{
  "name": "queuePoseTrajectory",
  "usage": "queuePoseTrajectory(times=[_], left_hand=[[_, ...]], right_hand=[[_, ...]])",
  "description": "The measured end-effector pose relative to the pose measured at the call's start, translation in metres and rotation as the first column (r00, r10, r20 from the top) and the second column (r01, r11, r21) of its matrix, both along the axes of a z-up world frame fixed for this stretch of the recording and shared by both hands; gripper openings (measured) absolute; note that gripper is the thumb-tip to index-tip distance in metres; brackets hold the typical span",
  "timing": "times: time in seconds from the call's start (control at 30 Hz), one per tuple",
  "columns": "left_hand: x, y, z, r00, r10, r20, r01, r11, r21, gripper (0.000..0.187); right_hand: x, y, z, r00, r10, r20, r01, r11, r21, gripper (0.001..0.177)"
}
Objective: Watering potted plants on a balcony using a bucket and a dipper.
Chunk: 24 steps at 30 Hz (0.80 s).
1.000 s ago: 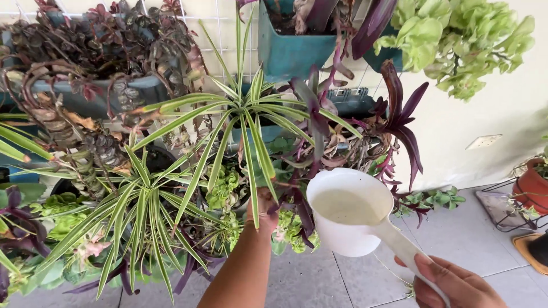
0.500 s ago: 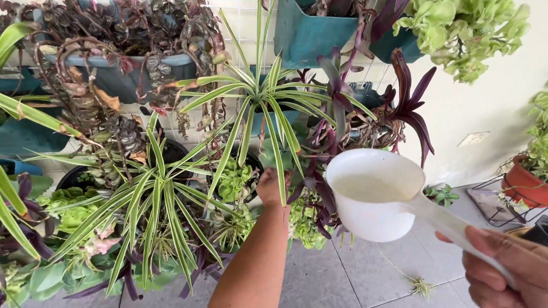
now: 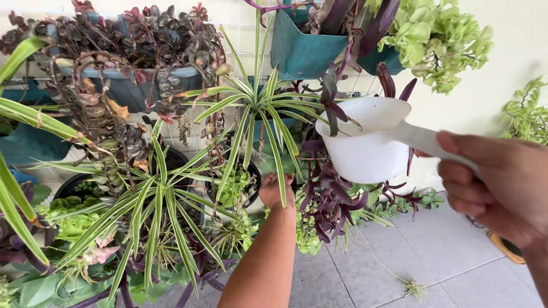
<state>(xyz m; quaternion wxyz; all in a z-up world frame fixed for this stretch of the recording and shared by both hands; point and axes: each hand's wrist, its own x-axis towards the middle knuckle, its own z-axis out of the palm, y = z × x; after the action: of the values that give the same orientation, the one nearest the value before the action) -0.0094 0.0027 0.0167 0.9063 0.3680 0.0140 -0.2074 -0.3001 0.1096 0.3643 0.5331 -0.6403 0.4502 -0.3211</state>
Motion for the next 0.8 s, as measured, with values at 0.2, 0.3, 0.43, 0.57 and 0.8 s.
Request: queuePoseTrajectory(times=[0.2, 0.3, 0.43, 0.57, 0.8], left_hand=[[-0.008, 0.007, 0.015, 0.999, -0.005, -0.042, 0.004, 1.000, -0.022, 0.011], [-0.007, 0.011, 0.013, 1.000, 0.015, -0.006, -0.014, 0.998, 0.053, 0.012], [-0.011, 0.008, 0.015, 0.998, 0.027, 0.053, -0.035, 0.987, 0.156, 0.013], [-0.020, 0.041, 0.037, 0.997, 0.031, 0.070, -0.045, 0.975, 0.219, 0.014], [-0.022, 0.060, 0.060, 0.997, 0.019, 0.075, -0.040, 0.957, 0.289, 0.015]], right_hand=[[0.047, -0.003, 0.021, 0.996, -0.032, 0.079, 0.033, 0.999, -0.010, 0.023], [0.074, 0.017, 0.038, 0.998, -0.065, 0.023, 0.065, 0.998, 0.007, 0.023], [0.095, 0.022, 0.049, 0.991, -0.120, -0.056, 0.121, 0.993, 0.004, 0.024], [0.108, 0.008, 0.047, 0.991, -0.106, -0.083, 0.107, 0.994, 0.010, 0.022], [0.130, 0.016, 0.048, 0.987, -0.133, -0.095, 0.129, 0.991, -0.040, 0.018]])
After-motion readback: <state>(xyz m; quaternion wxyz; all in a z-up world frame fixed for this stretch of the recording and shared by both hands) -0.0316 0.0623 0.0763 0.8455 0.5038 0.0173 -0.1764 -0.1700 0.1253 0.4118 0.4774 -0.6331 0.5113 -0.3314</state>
